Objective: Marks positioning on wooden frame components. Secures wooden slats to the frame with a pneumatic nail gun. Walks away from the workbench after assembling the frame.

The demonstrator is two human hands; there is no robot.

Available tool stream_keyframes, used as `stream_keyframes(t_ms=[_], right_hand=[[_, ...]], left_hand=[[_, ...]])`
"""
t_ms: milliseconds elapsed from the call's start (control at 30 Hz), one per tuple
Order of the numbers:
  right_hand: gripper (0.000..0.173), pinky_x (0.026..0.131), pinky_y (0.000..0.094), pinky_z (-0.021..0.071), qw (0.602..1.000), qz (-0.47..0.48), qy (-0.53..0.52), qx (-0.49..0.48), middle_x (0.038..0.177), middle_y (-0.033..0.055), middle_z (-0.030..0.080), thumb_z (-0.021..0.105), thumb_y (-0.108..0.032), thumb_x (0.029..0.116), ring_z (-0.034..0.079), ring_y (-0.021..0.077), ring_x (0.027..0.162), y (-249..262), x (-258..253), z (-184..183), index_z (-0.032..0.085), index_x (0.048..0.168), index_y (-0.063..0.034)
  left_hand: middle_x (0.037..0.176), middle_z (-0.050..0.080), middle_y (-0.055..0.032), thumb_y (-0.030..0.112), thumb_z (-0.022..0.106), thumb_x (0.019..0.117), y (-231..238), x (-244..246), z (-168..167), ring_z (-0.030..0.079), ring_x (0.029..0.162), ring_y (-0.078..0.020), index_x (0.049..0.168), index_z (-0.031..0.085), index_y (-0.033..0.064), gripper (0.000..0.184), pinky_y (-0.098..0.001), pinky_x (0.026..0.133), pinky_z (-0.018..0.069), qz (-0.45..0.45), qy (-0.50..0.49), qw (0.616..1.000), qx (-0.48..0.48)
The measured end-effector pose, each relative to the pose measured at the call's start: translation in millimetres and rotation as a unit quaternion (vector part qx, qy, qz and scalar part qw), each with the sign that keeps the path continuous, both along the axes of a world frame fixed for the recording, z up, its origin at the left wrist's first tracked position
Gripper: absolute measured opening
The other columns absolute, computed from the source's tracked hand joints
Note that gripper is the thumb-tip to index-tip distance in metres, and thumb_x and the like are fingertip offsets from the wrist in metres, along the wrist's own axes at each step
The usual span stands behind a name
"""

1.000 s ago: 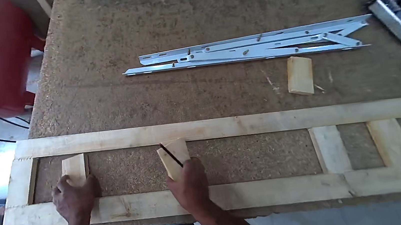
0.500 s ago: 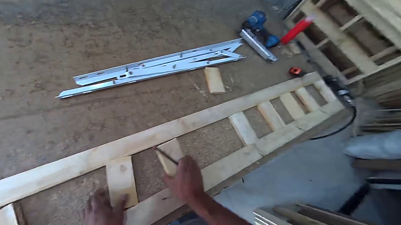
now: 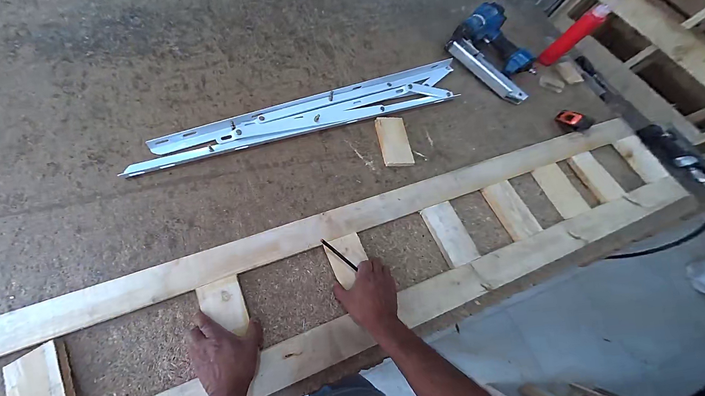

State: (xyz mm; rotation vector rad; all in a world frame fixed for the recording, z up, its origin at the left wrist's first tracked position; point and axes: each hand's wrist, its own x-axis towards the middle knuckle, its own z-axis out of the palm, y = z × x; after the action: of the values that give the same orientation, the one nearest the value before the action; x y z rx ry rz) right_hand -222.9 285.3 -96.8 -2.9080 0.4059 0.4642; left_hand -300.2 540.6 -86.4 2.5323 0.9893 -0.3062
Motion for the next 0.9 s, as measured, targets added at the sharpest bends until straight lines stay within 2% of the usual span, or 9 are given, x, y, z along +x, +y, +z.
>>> stream_keyframes(t_ms=[167, 300, 467, 567, 600, 667, 733, 833, 900], right_hand=[[0.076, 0.102, 0.0537, 0.049, 1.0, 0.016, -0.023, 0.007, 0.139, 0.026, 0.055, 0.073, -0.065, 0.0801, 0.056, 0.0417, 0.126, 1.5, -2.6, -5.8, 0.068, 0.115, 0.0022], [0.074, 0.1, 0.0548, 0.05, 0.996, 0.036, -0.072, 0.026, 0.14, 0.0256, 0.055, 0.076, -0.065, 0.0776, 0.058, 0.0428, 0.123, -5.2, -4.3, -12.7, 0.069, 0.108, 0.0022], [0.083, 0.108, 0.0593, 0.045, 0.994, 0.088, -0.038, 0.048, 0.145, 0.0318, 0.05, 0.066, -0.069, 0.0854, 0.052, 0.0491, 0.132, -12.7, -1.9, -5.4, 0.065, 0.121, 0.0058], [0.087, 0.101, 0.0662, 0.0473, 0.988, 0.117, -0.085, 0.058, 0.145, 0.0353, 0.048, 0.063, -0.072, 0.0851, 0.052, 0.0545, 0.129, -16.9, -6.1, -10.4, 0.064, 0.119, 0.0083], [0.087, 0.102, 0.069, 0.045, 0.986, 0.118, -0.099, 0.069, 0.147, 0.0362, 0.046, 0.064, -0.071, 0.0852, 0.05, 0.056, 0.131, -19.9, -10.1, -10.0, 0.064, 0.119, 0.0096], [0.082, 0.105, 0.0703, 0.041, 0.979, 0.129, -0.125, 0.099, 0.147, 0.0387, 0.044, 0.067, -0.064, 0.0857, 0.047, 0.0581, 0.132, -24.0, -22.7, -4.9, 0.064, 0.115, 0.0119], [0.074, 0.102, 0.0679, 0.044, 0.963, 0.166, -0.162, 0.139, 0.139, 0.0397, 0.05, 0.068, -0.059, 0.0869, 0.054, 0.0576, 0.124, -18.5, -37.7, -3.7, 0.065, 0.105, 0.0119], [0.066, 0.101, 0.0629, 0.0487, 0.947, 0.202, -0.171, 0.182, 0.134, 0.0358, 0.055, 0.066, -0.056, 0.0896, 0.059, 0.0525, 0.118, 8.9, -58.3, -3.1, 0.065, 0.103, 0.0086], [0.062, 0.1, 0.0597, 0.0505, 0.947, 0.202, -0.179, 0.175, 0.132, 0.0325, 0.059, 0.066, -0.055, 0.0899, 0.062, 0.0492, 0.117, 28.7, -65.1, -8.2, 0.067, 0.101, 0.0065]], left_hand=[[0.144, 0.049, -0.0299, 0.062, 0.075, 0.0758, -11.5, 6.1, -0.9, 0.05, 0.133, -0.0445, 0.154, 0.036, -0.0046, 0.11, -0.0547, 0.11, 0.0439, 0.005, 0.008, 1.0, 0.015], [0.14, 0.053, -0.027, 0.065, 0.073, 0.0736, -14.1, 7.1, -9.4, 0.054, 0.129, -0.0411, 0.152, 0.041, -0.0047, 0.11, -0.0517, 0.107, 0.0469, 0.005, 0.008, 0.999, 0.042], [0.154, 0.041, -0.0312, 0.077, 0.059, 0.0826, -11.3, 10.7, -0.3, 0.043, 0.143, -0.0434, 0.156, 0.031, -0.0086, 0.116, -0.0553, 0.118, 0.0354, -0.035, 0.079, 0.996, -0.004], [0.149, 0.052, -0.0233, 0.077, 0.059, 0.0848, 39.4, -6.0, 16.5, 0.049, 0.138, -0.0396, 0.151, 0.049, 0.0041, 0.099, -0.0569, 0.116, 0.0376, -0.021, 0.014, 1.0, 0.008], [0.151, 0.049, -0.0242, 0.074, 0.062, 0.0857, 67.3, -14.7, 24.5, 0.047, 0.141, -0.0412, 0.152, 0.048, 0.0055, 0.097, -0.0592, 0.116, 0.0368, 0.017, -0.003, 0.999, 0.029], [0.155, 0.042, -0.0306, 0.071, 0.069, 0.0833, 132.9, -32.4, 38.3, 0.042, 0.142, -0.0484, 0.157, 0.036, 0.0005, 0.108, -0.0645, 0.115, 0.0368, 0.111, 0.001, 0.991, 0.081], [0.153, 0.041, -0.0328, 0.073, 0.073, 0.0778, 194.2, -55.2, 35.1, 0.043, 0.14, -0.0509, 0.158, 0.029, -0.0023, 0.119, -0.0677, 0.111, 0.0383, 0.183, 0.032, 0.975, 0.126], [0.138, 0.057, -0.0302, 0.067, 0.075, 0.0783, 241.4, -69.3, 17.3, 0.055, 0.129, -0.0476, 0.15, 0.045, -0.0001, 0.103, -0.066, 0.105, 0.0445, 0.185, 0.078, 0.972, 0.123], [0.139, 0.054, -0.0316, 0.058, 0.076, 0.0826, 234.2, -68.3, 16.2, 0.053, 0.131, -0.048, 0.15, 0.044, -0.0004, 0.095, -0.0638, 0.108, 0.0436, 0.162, 0.034, 0.982, 0.089]])
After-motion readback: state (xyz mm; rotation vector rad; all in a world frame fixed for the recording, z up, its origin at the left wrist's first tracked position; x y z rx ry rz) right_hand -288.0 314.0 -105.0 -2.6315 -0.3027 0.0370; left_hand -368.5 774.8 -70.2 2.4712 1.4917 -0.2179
